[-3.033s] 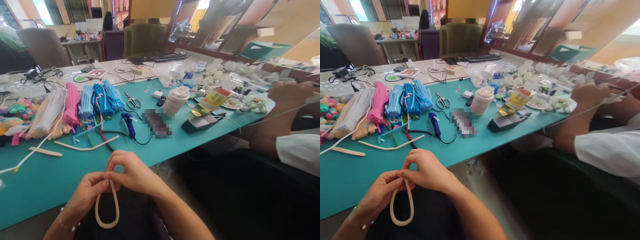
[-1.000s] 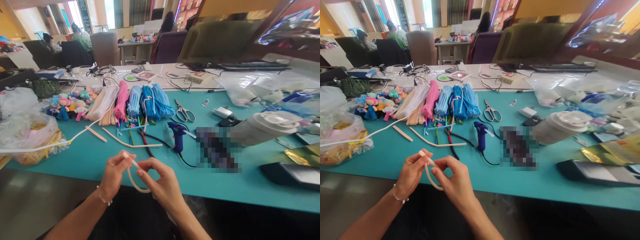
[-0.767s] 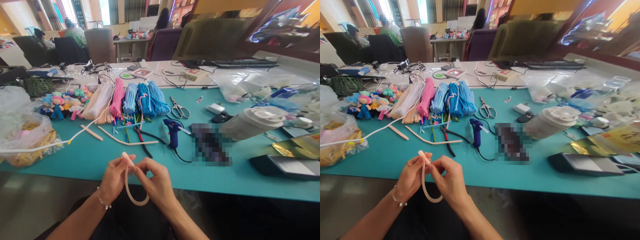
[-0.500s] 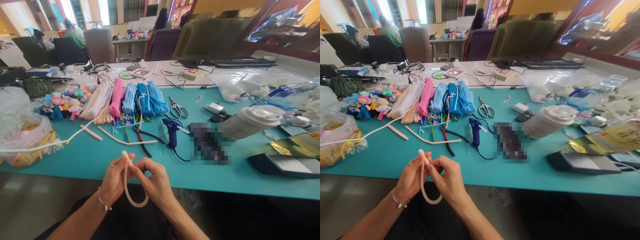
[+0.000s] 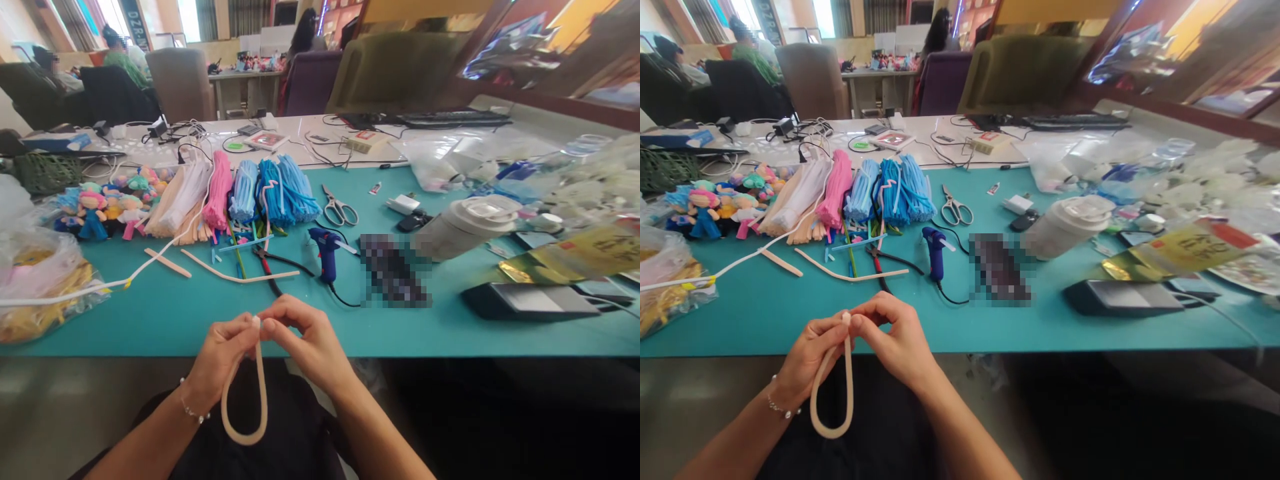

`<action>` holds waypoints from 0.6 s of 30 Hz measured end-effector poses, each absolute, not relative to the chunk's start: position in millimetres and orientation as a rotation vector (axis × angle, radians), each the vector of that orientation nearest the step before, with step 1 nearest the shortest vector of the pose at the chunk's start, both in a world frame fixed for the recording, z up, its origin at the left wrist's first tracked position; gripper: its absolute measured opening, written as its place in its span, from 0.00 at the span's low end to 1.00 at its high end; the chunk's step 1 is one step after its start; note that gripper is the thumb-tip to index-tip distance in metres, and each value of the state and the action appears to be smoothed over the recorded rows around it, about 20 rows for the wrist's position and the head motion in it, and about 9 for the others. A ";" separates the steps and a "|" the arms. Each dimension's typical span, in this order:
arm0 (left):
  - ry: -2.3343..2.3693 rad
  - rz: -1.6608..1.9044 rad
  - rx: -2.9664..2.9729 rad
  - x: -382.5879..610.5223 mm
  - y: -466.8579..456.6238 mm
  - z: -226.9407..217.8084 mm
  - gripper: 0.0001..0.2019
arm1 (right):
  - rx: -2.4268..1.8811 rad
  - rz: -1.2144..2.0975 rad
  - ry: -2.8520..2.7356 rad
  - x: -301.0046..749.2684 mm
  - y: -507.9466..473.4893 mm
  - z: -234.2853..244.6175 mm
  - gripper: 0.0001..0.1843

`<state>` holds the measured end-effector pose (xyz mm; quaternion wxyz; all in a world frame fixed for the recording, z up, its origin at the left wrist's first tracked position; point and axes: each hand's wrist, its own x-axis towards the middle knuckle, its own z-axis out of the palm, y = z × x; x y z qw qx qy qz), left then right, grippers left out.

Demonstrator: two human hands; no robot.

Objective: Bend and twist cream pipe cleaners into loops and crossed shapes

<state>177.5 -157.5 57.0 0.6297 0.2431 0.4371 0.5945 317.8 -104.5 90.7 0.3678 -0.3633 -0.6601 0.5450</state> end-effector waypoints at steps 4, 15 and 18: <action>0.995 1.247 0.684 178.1 -159.8 58.3 0.16 | -0.926 1.485 -1.726 318.6 -103.8 90.3 0.14; 1.093 1.079 0.882 167.4 -151.8 66.2 0.07 | -0.895 1.203 -1.910 318.4 -104.2 87.5 0.17; 1.158 1.227 0.718 168.0 -148.3 63.5 0.08 | -0.946 1.235 -1.816 319.5 -101.8 84.9 0.15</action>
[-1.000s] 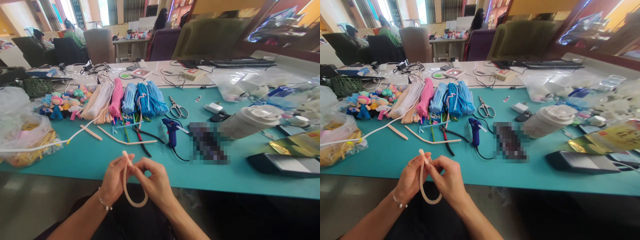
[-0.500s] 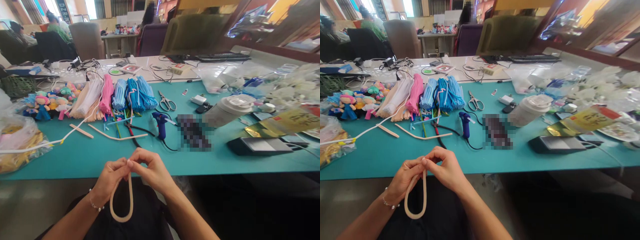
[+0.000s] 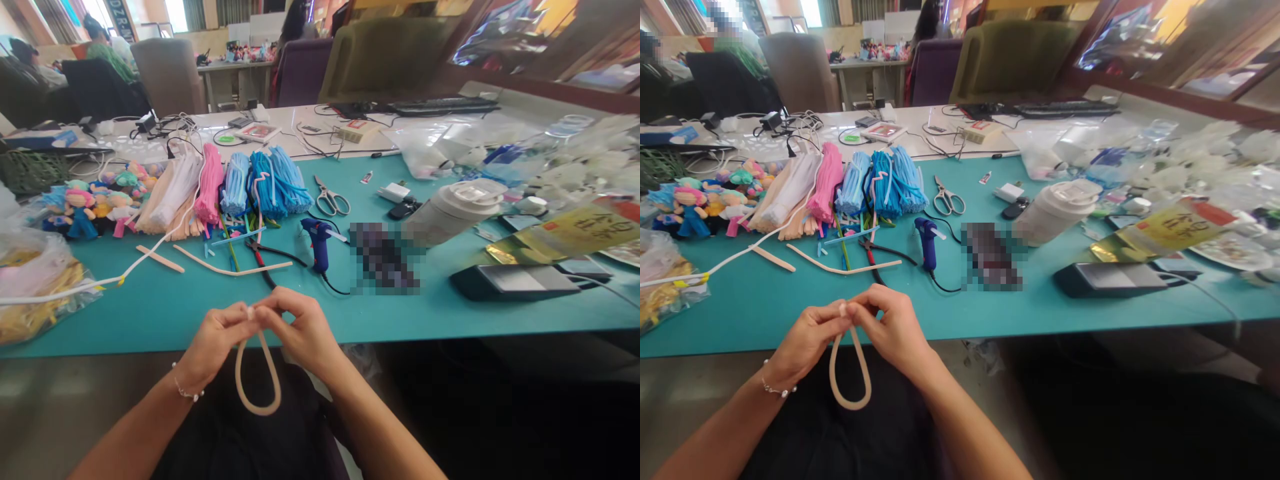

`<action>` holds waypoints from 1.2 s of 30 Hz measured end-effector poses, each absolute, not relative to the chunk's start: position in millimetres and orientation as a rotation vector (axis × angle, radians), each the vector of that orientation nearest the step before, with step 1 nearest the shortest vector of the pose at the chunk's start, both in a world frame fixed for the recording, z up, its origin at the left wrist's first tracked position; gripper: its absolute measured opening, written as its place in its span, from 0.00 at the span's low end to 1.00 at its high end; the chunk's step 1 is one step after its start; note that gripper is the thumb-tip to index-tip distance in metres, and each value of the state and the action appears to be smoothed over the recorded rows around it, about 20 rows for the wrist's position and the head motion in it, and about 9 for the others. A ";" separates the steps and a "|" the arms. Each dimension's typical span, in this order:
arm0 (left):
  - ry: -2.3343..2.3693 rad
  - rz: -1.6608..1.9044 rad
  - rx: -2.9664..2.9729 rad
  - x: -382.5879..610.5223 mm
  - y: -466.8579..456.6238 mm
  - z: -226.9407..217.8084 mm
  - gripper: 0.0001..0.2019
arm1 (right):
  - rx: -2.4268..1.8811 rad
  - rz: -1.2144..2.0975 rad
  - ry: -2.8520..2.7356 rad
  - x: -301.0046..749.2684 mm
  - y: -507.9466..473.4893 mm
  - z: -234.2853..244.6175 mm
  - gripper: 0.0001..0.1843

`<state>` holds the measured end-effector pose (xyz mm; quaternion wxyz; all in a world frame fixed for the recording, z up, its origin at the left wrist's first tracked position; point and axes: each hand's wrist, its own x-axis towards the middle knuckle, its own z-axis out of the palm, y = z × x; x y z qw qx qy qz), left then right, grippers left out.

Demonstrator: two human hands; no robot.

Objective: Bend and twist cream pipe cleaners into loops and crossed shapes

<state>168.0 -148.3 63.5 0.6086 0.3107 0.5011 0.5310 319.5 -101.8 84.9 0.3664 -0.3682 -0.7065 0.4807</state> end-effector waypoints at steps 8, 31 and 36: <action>1.108 1.797 0.243 142.7 -123.9 72.4 0.09 | -0.993 1.673 -1.635 325.7 -90.8 76.3 0.28; 0.974 1.885 -0.088 157.6 -126.9 72.0 0.02 | -0.878 1.944 -0.935 309.8 -90.3 63.1 0.22; 0.954 1.880 -0.103 160.5 -128.4 75.7 0.05 | -1.009 1.715 -1.133 309.8 -87.8 52.9 0.22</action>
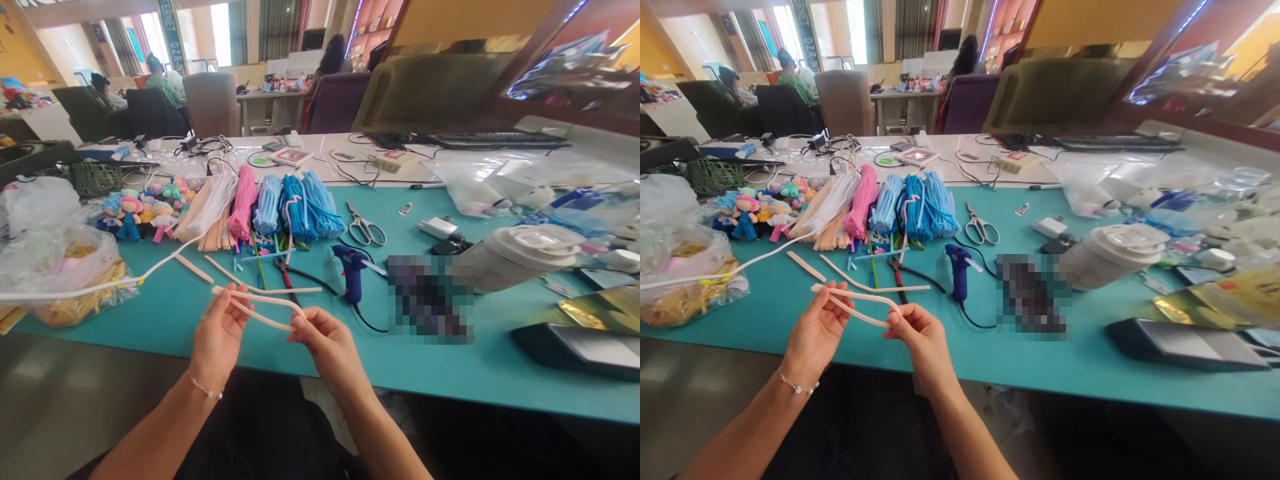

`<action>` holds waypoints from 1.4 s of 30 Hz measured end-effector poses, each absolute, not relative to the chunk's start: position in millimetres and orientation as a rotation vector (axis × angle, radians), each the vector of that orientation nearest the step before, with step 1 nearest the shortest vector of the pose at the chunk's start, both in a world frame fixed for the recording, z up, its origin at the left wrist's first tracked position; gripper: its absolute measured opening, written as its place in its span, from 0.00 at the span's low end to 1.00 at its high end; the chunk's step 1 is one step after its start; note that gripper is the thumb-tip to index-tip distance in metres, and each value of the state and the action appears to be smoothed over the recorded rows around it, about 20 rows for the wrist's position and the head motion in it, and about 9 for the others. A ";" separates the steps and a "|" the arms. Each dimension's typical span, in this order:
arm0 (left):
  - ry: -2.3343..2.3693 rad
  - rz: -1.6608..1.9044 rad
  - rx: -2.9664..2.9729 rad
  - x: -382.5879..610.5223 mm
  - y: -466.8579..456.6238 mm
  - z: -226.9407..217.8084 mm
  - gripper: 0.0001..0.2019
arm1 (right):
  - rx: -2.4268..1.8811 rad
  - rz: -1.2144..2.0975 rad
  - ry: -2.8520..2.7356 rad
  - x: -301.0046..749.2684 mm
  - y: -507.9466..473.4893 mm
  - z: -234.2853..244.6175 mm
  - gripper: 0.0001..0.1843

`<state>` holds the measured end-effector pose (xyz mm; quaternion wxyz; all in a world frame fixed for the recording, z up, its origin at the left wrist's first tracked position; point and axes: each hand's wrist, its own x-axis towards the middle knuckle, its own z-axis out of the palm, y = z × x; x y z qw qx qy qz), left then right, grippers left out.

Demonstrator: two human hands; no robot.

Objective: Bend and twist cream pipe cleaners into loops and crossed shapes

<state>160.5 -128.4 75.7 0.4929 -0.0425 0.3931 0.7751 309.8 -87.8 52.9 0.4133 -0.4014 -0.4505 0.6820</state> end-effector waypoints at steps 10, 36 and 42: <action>1.061 1.897 0.280 173.2 -141.4 63.0 0.09 | -0.835 0.736 -1.843 317.8 -102.8 77.0 0.05; 1.118 1.749 0.391 187.9 -154.2 58.7 0.09 | -0.957 1.401 -1.726 302.6 -116.3 80.9 0.14; 1.190 1.702 0.521 186.3 -155.8 50.4 0.08 | -0.830 1.825 -1.581 297.9 -116.7 75.3 0.25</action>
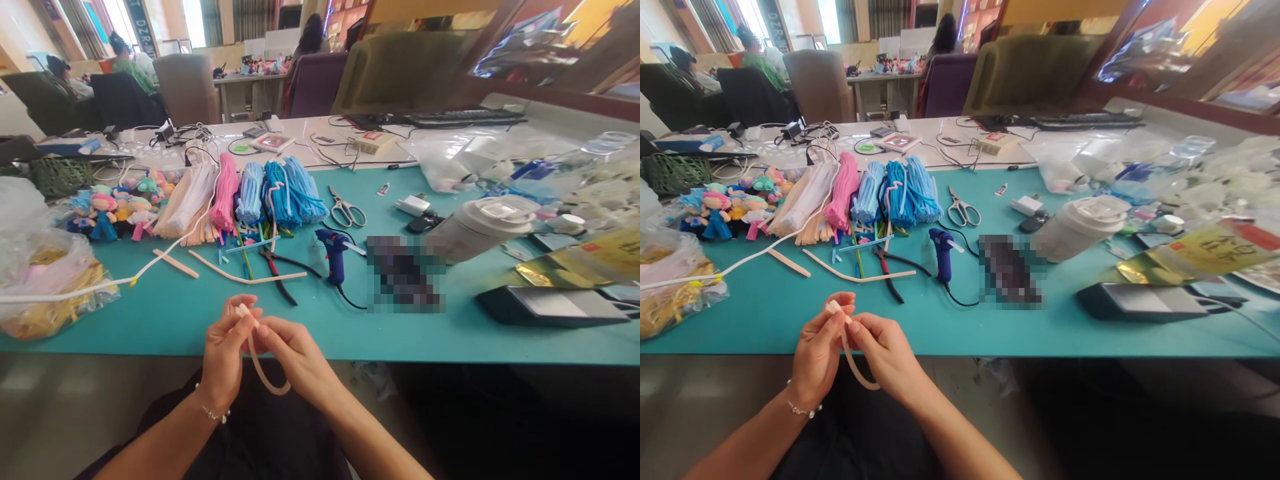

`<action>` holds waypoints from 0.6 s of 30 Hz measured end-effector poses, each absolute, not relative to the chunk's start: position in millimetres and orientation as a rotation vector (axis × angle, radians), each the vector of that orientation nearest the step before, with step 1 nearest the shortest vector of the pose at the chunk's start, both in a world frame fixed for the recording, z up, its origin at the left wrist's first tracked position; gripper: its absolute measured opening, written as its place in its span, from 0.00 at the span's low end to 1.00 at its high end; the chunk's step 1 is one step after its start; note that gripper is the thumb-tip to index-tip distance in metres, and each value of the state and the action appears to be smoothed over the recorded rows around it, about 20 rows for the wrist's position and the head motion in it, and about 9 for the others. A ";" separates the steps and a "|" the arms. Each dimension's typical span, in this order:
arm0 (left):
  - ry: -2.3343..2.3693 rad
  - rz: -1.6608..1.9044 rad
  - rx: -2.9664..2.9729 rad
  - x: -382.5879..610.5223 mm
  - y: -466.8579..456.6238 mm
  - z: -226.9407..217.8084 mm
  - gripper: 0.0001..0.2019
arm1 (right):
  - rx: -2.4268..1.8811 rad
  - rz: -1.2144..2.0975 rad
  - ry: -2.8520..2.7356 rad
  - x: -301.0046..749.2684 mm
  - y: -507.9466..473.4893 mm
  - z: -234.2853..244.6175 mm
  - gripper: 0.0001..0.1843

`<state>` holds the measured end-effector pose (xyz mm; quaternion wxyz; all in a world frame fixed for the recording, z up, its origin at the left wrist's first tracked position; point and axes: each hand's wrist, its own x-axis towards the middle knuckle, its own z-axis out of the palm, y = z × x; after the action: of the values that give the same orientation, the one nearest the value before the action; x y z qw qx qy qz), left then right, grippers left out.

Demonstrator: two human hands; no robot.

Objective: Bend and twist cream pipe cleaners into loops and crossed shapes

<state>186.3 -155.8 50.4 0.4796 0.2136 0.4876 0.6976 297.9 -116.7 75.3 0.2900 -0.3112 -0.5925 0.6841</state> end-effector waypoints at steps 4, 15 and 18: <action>1.197 1.692 0.518 187.0 -155.6 47.1 0.09 | -0.890 1.741 -1.683 296.4 -121.0 74.1 0.27; 1.152 1.456 0.702 161.3 -151.7 42.3 0.11 | -0.981 1.508 -1.945 305.4 -118.3 80.8 0.21; 1.069 1.480 0.666 161.2 -151.2 44.5 0.13 | -0.977 1.606 -1.928 307.2 -118.9 81.9 0.21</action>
<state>161.2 -151.2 44.5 0.5638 0.2830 0.4545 0.6289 307.2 -118.9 81.9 0.2225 -0.3537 -0.6981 0.5814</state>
